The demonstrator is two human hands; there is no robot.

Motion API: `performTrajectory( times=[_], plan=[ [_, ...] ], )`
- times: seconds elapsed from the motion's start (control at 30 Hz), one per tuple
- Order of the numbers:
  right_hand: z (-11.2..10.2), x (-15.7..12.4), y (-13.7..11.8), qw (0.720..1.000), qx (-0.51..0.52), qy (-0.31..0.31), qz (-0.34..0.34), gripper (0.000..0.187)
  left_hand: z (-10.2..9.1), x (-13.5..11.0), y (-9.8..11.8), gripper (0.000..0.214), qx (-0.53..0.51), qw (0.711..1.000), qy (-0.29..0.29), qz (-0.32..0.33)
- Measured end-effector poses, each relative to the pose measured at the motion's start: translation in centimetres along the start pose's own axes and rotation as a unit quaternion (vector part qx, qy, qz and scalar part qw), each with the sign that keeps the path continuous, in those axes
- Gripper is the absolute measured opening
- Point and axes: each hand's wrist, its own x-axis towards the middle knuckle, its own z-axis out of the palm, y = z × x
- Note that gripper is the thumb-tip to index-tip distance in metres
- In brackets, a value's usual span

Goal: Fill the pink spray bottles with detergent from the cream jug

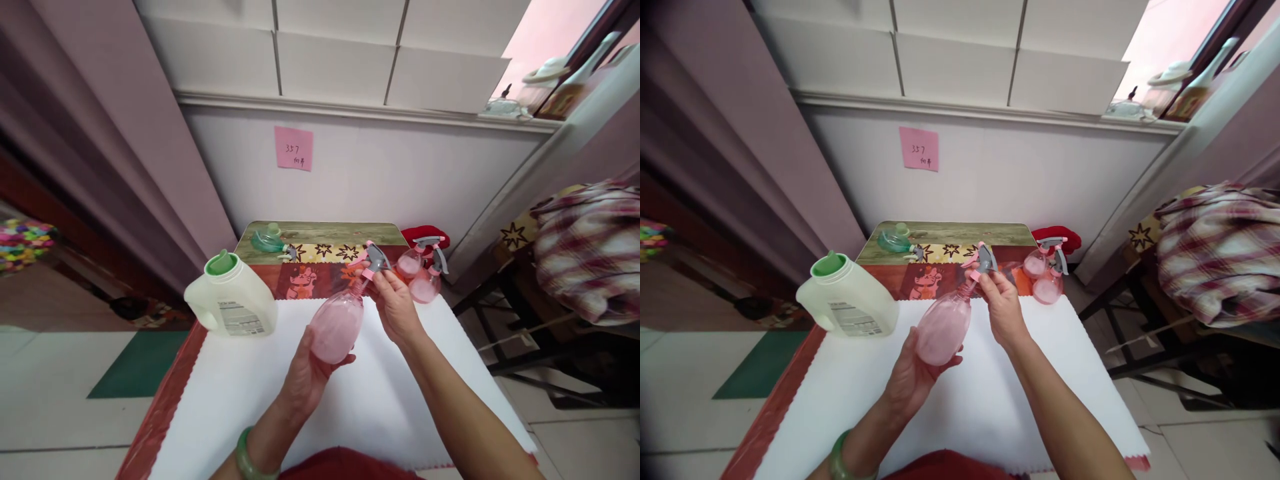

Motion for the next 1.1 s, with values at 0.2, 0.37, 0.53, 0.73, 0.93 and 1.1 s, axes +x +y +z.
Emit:
performTrajectory(
  times=[0.2,0.37,0.53,0.73,0.93,1.1],
  plan=[
    [-0.3,-0.7,0.0,0.997,-0.041,-0.021,-0.056,0.035,0.5,-0.4,-0.5,0.066,-0.033,0.998,-0.011,-0.053],
    [-0.5,-1.6,0.1,0.998,-0.026,-0.044,-0.024,0.035,1.2,-0.7,-0.2,0.068,-0.034,0.998,-0.038,-0.038],
    [-0.1,-1.9,-0.3,0.999,0.015,-0.039,0.006,0.035,2.2,-1.4,0.6,0.065,-0.052,0.997,-0.040,-0.035],
    [0.3,-1.8,-0.6,0.993,0.092,-0.060,0.033,0.030,2.8,-1.8,1.1,0.068,-0.067,0.996,-0.029,-0.043],
    [0.3,-1.9,-0.8,0.992,0.099,-0.072,0.032,0.031,3.4,-2.0,1.5,0.070,-0.064,0.995,-0.039,-0.064],
    [0.7,-2.2,-0.8,0.991,0.113,-0.062,0.031,0.031,3.4,-2.1,1.7,0.077,-0.057,0.995,-0.032,-0.070]
  ],
)
